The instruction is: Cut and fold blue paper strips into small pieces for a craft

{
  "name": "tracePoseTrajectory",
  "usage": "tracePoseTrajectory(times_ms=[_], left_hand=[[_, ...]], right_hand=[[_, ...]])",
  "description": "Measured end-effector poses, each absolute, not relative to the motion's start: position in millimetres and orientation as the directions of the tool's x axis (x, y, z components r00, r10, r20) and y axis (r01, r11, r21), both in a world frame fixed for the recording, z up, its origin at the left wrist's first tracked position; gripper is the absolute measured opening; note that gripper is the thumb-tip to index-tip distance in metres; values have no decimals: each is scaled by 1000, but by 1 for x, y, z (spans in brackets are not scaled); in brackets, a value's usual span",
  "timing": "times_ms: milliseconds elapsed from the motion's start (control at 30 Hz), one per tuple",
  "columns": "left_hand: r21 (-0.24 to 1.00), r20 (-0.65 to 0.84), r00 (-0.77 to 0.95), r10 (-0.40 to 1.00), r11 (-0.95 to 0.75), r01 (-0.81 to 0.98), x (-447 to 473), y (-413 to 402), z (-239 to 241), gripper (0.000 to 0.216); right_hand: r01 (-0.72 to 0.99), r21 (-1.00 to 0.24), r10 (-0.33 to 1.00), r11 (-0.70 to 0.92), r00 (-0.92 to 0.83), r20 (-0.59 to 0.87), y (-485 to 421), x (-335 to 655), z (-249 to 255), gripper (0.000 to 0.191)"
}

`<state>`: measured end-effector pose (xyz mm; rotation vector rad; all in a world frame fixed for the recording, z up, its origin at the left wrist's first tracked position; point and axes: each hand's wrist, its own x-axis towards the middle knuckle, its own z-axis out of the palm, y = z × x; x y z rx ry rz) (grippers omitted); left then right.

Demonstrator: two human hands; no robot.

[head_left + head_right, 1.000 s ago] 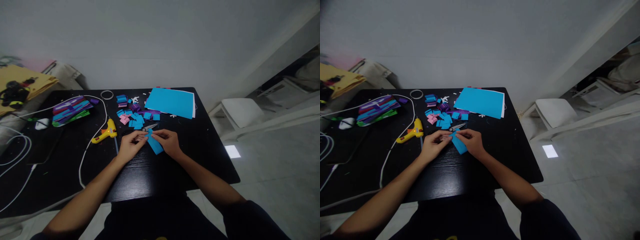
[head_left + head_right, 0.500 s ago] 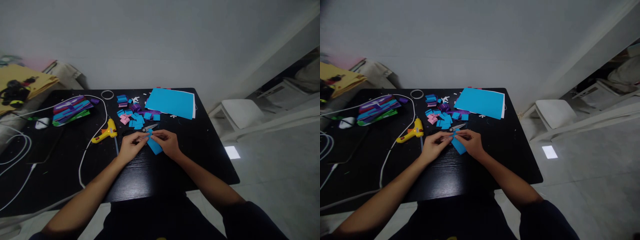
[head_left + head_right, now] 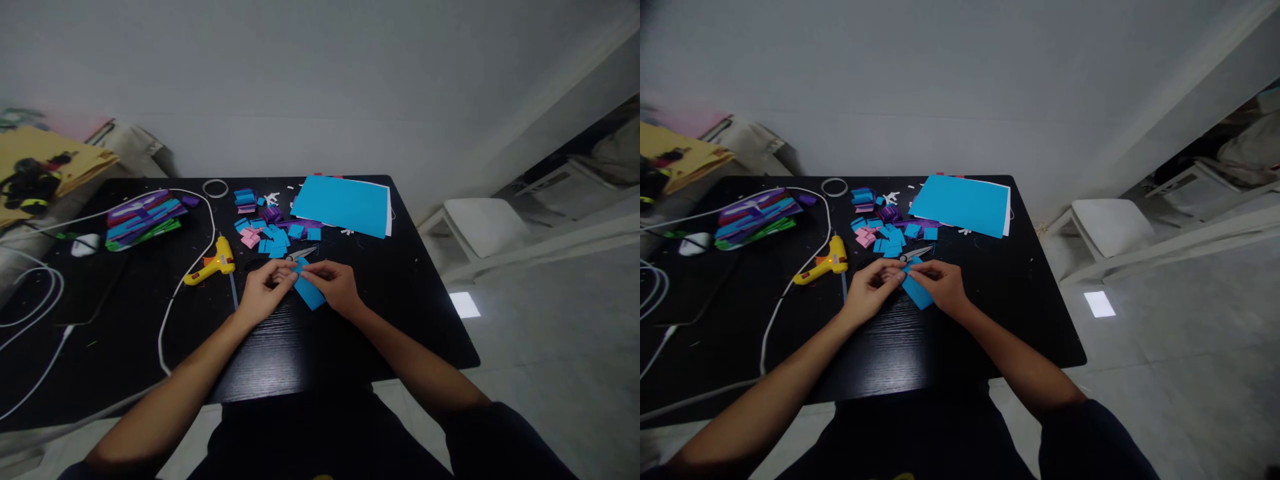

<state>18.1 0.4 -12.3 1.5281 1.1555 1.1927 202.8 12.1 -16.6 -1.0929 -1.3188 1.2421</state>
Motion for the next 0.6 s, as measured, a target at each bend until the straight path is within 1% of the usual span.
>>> tracePoseTrajectory(times_ms=[100, 267, 333, 500, 600], left_hand=[[965, 154, 165, 974, -185, 187, 18, 1, -10, 22], [920, 198, 188, 962, -248, 302, 15, 2, -6, 22], [924, 207, 139, 968, -240, 298, 11, 4, -5, 24], [944, 272, -71, 960, -251, 213, 1, 12, -1, 26], [948, 280, -104, 954, -258, 186, -1, 15, 0, 28]], right_hand=[[-7, -997, 988, 73, -136, 73, 11, 202, -17, 19], [5, -998, 984, 61, -168, 59, 10, 201, -20, 30], [12, -999, 981, 49, -189, 46, 11, 202, -22, 32], [7, -1000, 983, 29, -182, 28, 17, 204, -25, 30], [0, -998, 988, 69, -136, 68, 18, 204, -24, 31]])
